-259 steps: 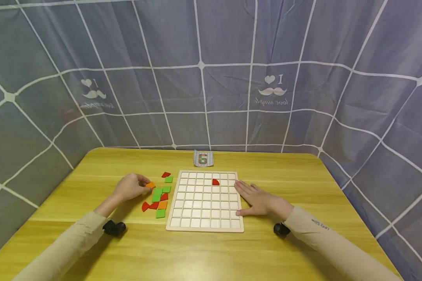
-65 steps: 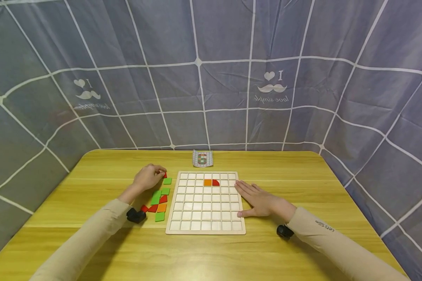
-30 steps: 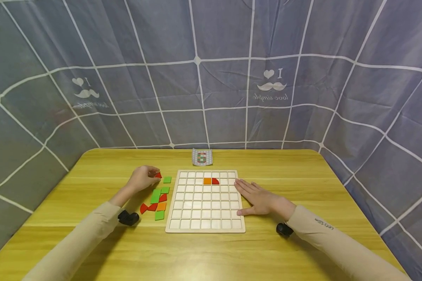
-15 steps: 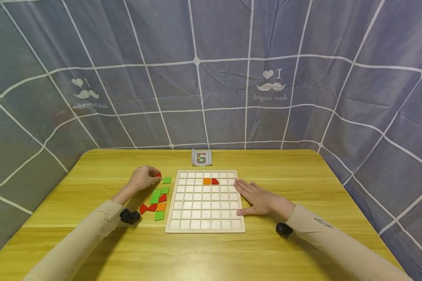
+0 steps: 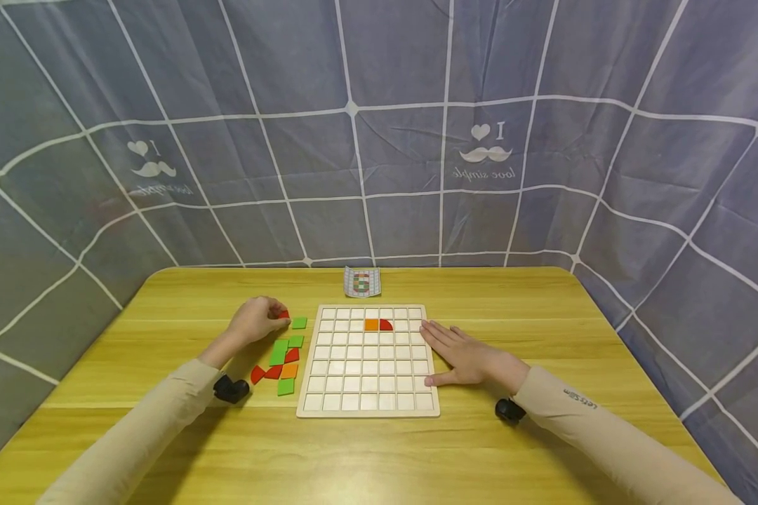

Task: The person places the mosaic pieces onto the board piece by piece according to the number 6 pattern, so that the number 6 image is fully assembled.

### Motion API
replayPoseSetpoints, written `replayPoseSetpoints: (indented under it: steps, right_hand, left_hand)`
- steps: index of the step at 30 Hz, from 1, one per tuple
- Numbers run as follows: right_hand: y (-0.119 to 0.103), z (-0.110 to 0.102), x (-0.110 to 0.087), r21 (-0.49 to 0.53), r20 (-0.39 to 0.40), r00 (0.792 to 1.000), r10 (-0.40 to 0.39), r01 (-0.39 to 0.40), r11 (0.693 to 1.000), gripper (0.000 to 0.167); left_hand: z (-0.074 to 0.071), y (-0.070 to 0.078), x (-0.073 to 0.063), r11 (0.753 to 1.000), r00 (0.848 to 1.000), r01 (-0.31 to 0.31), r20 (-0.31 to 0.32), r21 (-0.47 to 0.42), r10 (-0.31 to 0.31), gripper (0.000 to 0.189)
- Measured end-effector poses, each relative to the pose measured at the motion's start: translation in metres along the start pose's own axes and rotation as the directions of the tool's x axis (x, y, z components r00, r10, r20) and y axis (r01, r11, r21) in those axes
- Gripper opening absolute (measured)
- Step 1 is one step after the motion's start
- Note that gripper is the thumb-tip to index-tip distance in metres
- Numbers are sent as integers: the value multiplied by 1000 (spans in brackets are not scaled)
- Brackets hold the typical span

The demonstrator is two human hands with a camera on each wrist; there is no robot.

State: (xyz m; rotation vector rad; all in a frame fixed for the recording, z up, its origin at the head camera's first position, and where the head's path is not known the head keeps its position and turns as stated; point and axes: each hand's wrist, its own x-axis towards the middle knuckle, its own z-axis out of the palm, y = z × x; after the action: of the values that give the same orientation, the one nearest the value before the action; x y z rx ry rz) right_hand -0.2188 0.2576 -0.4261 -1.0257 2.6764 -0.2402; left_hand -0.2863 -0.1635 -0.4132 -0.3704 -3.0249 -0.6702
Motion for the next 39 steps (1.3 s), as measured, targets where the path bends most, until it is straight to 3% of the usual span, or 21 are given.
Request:
replayPoseSetpoints:
  steps: [8,17,29,39]
  right_hand:
    - [0,0,0,-10,-9,1000,-5,5,1000,95]
    - [0,-1,0,-12,2,1000,-7,7,1000,95]
    - [-1,0,0,-19,3,1000,-8,8,1000,95]
    - [-1,0,0,-44,3,1000,-4,4,999,94]
  left_hand:
    - [-1,3,-3,1000,1000,-3,-16,20,3,27]
    - [4,13,-5,1000,996,-26,-85,7,26,27]
    - [11,32,-7,993,987,-114,-120,-25,110,28]
    - [18,53,1,978,974,-207,-100,-28,203,25]
